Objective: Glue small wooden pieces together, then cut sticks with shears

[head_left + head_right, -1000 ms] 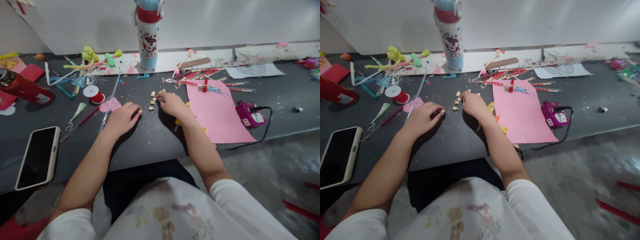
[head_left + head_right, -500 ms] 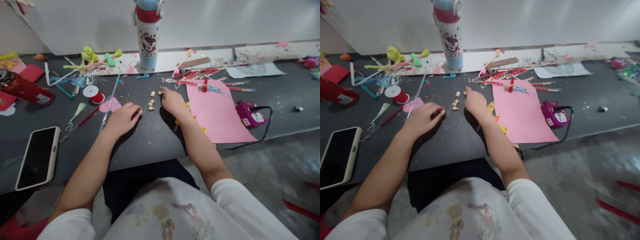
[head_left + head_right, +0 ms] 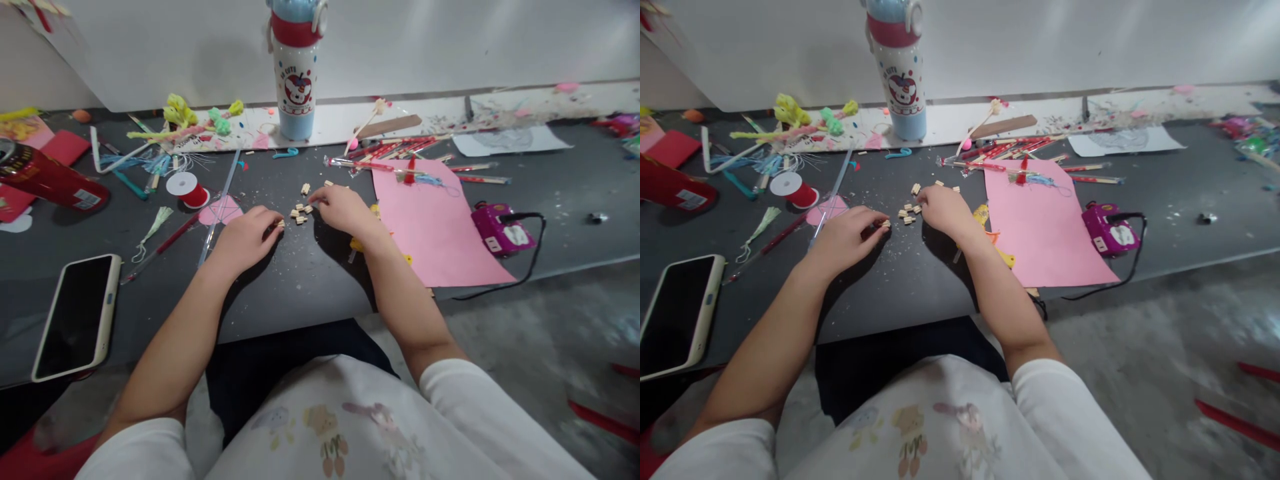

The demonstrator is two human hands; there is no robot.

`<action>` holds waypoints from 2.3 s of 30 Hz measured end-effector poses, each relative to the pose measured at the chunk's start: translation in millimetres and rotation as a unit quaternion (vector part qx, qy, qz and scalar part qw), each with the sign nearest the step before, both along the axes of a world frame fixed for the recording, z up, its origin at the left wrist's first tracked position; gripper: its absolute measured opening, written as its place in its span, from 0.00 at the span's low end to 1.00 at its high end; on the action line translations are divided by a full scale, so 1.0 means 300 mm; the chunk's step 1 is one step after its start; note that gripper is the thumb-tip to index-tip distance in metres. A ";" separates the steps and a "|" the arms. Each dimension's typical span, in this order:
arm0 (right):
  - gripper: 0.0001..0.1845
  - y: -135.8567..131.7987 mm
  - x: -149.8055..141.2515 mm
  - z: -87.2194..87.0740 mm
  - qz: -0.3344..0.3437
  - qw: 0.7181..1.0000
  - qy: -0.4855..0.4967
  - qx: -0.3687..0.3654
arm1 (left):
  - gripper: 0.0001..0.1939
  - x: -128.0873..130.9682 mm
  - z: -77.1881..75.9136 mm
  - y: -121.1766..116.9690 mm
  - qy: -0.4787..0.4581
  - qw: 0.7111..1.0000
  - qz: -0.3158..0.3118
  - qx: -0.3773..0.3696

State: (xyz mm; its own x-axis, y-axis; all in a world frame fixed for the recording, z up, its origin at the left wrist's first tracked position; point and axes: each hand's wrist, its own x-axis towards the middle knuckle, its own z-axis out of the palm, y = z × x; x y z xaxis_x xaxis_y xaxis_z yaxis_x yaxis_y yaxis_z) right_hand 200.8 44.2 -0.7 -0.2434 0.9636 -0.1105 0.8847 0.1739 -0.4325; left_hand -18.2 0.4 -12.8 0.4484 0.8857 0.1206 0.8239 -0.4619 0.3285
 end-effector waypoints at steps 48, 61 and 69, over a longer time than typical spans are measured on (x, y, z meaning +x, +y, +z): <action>0.26 0.011 -0.005 -0.035 -0.018 0.999 0.008 0.050 | 0.14 0.004 0.001 0.000 0.003 1.000 -0.004 -0.006; 0.24 -0.009 -0.001 0.023 0.069 0.993 0.088 -0.038 | 0.15 0.003 0.004 -0.002 -0.001 1.000 -0.005 -0.003; 0.25 -0.008 -0.008 0.014 0.080 0.992 0.100 -0.021 | 0.15 0.004 0.002 -0.004 -0.003 1.000 -0.006 -0.001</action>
State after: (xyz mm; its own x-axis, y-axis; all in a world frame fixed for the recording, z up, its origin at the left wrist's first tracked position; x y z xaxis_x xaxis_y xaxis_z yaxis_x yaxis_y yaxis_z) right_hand 198.3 41.9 3.4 -0.4131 0.9068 -0.0838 0.7428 0.2823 -0.6070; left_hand -17.1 -0.8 -12.1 0.4575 0.8809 0.1212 0.8167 -0.4702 0.3344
